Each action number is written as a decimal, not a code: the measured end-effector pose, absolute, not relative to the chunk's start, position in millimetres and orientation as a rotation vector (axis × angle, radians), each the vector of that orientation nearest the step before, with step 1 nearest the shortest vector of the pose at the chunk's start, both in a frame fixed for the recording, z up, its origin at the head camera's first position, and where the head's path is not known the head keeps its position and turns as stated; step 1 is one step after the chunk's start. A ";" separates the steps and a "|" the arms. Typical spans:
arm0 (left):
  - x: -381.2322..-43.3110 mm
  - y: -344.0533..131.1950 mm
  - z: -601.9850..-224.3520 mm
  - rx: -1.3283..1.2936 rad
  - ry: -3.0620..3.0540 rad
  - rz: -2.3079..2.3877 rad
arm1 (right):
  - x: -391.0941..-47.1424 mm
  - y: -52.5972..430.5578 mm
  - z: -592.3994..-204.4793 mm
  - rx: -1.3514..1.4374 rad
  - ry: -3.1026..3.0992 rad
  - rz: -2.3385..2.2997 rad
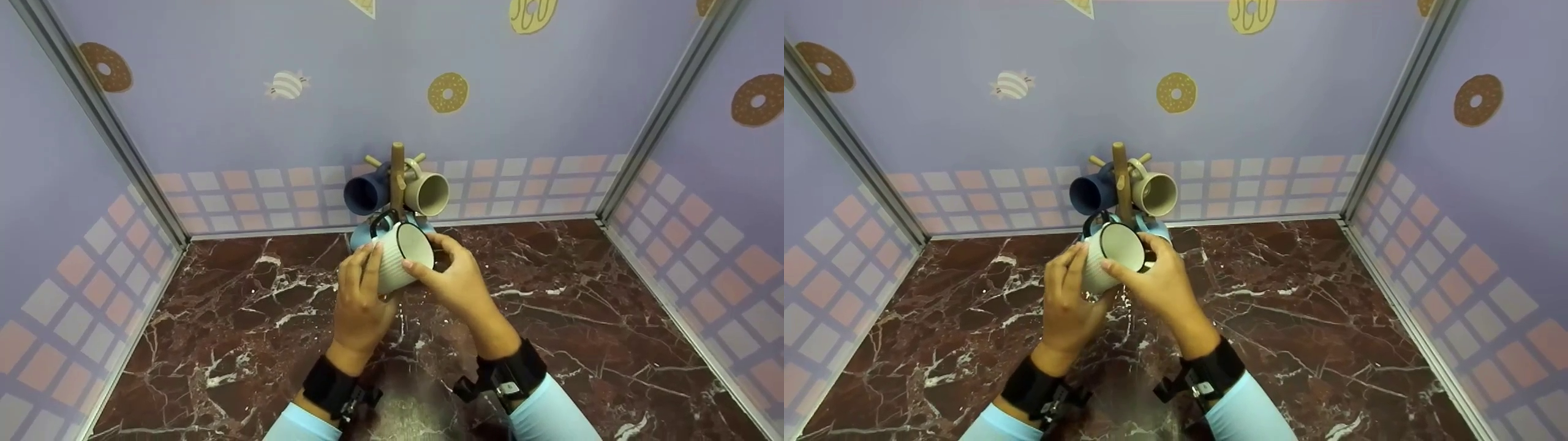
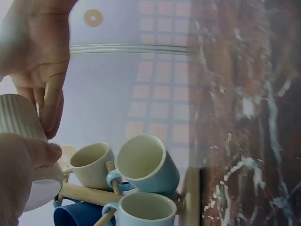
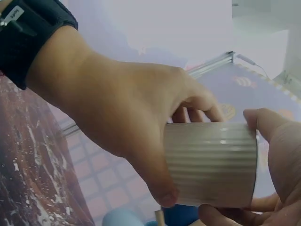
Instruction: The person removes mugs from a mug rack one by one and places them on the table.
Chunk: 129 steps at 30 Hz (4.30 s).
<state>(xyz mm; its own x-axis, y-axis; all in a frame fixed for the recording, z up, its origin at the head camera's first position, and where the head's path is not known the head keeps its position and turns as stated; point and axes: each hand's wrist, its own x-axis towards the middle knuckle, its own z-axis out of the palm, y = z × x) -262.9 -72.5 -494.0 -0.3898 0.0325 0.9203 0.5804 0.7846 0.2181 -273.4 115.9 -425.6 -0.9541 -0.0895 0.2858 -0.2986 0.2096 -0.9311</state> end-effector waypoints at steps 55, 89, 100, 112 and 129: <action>-252.9 -132.7 -459.7 -1.120 -1.952 -2.448 | -266.3 159.8 -399.6 0.790 -2.241 2.251; -246.7 -104.9 -446.2 -0.686 -2.158 -2.020 | -269.3 192.8 -388.5 0.500 -2.319 2.108; -237.1 -68.6 -460.3 -0.644 -2.617 -0.862 | -287.7 239.5 -388.8 0.150 -2.287 2.005; -229.1 -38.0 -486.5 -0.788 -2.781 -0.391 | -326.5 304.2 -429.9 -0.363 -2.134 1.887; -220.7 -15.9 -508.8 -0.943 -2.865 -0.287 | -352.2 379.0 -500.3 -0.818 -2.121 1.678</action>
<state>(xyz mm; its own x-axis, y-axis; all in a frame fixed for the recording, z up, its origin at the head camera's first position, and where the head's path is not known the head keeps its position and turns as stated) -220.7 -15.9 -508.8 -0.8007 0.5760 0.1643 0.5972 0.7891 0.1440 -352.2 379.0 -500.3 -0.7868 0.6088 -0.1018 0.2391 0.1487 -0.9595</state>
